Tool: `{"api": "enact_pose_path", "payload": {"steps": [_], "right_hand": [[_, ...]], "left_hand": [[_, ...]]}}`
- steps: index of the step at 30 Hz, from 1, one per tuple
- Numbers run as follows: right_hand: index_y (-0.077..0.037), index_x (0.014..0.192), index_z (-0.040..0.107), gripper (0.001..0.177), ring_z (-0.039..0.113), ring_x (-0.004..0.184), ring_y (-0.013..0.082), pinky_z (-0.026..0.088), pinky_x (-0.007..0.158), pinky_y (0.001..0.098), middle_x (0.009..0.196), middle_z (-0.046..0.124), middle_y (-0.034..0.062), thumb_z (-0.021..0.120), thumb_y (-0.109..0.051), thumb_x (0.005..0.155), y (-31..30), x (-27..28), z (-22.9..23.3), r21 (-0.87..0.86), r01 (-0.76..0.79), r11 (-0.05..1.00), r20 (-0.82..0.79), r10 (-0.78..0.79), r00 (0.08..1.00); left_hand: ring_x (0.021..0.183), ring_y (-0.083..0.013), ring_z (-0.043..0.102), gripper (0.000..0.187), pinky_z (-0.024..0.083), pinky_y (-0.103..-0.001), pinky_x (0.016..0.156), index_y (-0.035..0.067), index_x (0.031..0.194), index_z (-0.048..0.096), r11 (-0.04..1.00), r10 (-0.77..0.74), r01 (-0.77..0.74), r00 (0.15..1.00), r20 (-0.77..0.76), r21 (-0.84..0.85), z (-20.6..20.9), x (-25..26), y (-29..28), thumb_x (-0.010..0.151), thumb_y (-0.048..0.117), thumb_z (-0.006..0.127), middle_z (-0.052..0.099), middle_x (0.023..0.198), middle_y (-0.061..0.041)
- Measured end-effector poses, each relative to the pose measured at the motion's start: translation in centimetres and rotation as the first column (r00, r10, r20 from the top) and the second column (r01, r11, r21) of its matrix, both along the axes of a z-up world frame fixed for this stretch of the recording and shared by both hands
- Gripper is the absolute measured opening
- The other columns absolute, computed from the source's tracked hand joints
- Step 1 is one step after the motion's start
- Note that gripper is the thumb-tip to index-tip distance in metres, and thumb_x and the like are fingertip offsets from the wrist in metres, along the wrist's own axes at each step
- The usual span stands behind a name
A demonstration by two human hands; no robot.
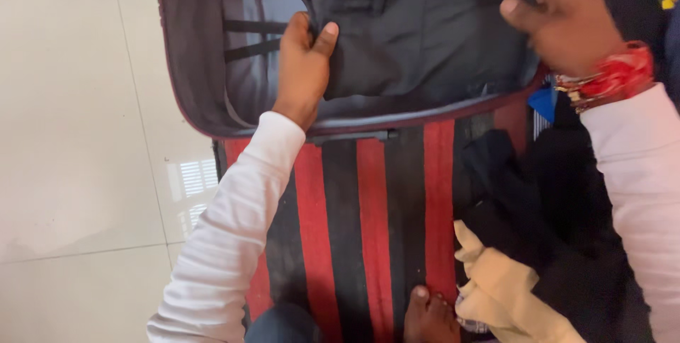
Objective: The person folds black trousers and a black shirt before placing them inside an open suitcase on the floor.
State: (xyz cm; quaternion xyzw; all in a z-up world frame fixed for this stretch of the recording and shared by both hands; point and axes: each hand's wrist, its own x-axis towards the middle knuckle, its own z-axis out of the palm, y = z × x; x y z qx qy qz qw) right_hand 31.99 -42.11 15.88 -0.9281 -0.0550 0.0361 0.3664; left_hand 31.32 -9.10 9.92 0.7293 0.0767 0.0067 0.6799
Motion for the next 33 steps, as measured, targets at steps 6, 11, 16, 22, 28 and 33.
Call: {"api": "enact_pose_path", "payload": {"steps": [6, 11, 16, 22, 28, 33], "right_hand": [[0.006, 0.107, 0.059, 0.037, 0.069, 0.079, 0.0411, 0.054, 0.069, 0.0481, 0.08, 0.064, 0.0231, 0.08, -0.025, 0.102, -1.3, 0.6, -3.3, -0.506, -0.116, 0.855, 0.085, 0.184, 0.979], [-0.001, 0.111, 0.064, 0.046, 0.071, 0.073, 0.0358, 0.056, 0.06, 0.044, 0.097, 0.068, 0.0171, 0.085, -0.024, 0.078, 2.3, -1.2, -2.3, -0.729, -0.065, 0.681, 0.184, 0.286, 0.94], [-0.01, 0.112, 0.065, 0.038, 0.072, 0.078, 0.0329, 0.056, 0.064, 0.0447, 0.1, 0.066, 0.0117, 0.085, -0.028, 0.086, 3.9, -0.8, -0.8, -0.707, -0.11, 0.699, 0.121, 0.273, 0.954], [-0.019, 0.139, 0.058, 0.081, 0.072, 0.111, 0.0346, 0.061, 0.073, 0.042, 0.141, 0.057, 0.0125, 0.085, -0.041, 0.066, 4.1, 0.8, -2.0, -0.72, -0.368, 0.588, -0.034, 0.5, 0.865], [-0.028, 0.161, 0.029, 0.114, 0.073, 0.104, 0.0271, 0.064, 0.068, 0.039, 0.17, 0.018, 0.016, 0.089, -0.043, 0.066, 5.7, 2.0, -3.2, -0.766, -0.563, 0.31, -0.449, 0.368, 0.814], [-0.033, 0.164, 0.02, 0.113, 0.077, 0.086, 0.0267, 0.063, 0.062, 0.0384, 0.17, 0.013, 0.015, 0.088, -0.043, 0.074, 6.5, 2.2, -3.3, -0.725, -0.632, 0.274, -0.589, 0.229, 0.775]], "left_hand": [[0.078, -0.016, 0.054, 0.025, 0.049, -0.036, 0.071, -0.001, 0.107, 0.061, 0.978, -0.131, 0.169, 0.953, -0.273, 0.123, -6.6, 1.8, 0.8, 0.098, 0.022, 0.067, 0.062, 0.087, -0.008], [0.111, -0.0422, 0.056, 0.057, 0.049, -0.051, 0.087, 0.002, 0.128, 0.054, 0.761, -0.04, 0.172, 0.975, -0.219, 0.625, -5.6, 0.0, 0.1, 0.083, 0.025, 0.082, 0.061, 0.126, -0.021], [0.133, -0.0351, 0.054, 0.057, 0.052, -0.051, 0.1, 0.014, 0.135, 0.054, 0.498, -0.385, 0.327, 0.913, -0.133, 0.803, -1.7, -0.7, -1.8, 0.086, 0.025, 0.082, 0.053, 0.144, -0.012], [0.147, -0.0365, 0.031, 0.122, 0.041, -0.055, 0.107, 0.023, 0.156, 0.024, 0.109, -0.635, 0.551, 0.679, -0.368, 0.828, -0.6, 0.9, -3.1, 0.057, 0.033, 0.096, 0.021, 0.162, -0.017], [0.156, -0.0306, 0.014, 0.14, 0.034, -0.054, 0.116, 0.028, 0.162, 0.003, -0.137, -0.571, 0.68, 0.54, -0.618, 0.72, -1.6, 2.8, -3.0, 0.06, 0.033, 0.098, 0.0, 0.17, -0.014], [0.158, -0.027, 0.013, 0.141, 0.036, -0.05, 0.116, 0.029, 0.163, 0.003, -0.141, -0.575, 0.673, 0.541, -0.614, 0.726, -2.7, 2.2, -2.9, 0.058, 0.033, 0.098, -0.001, 0.172, -0.011]]}}
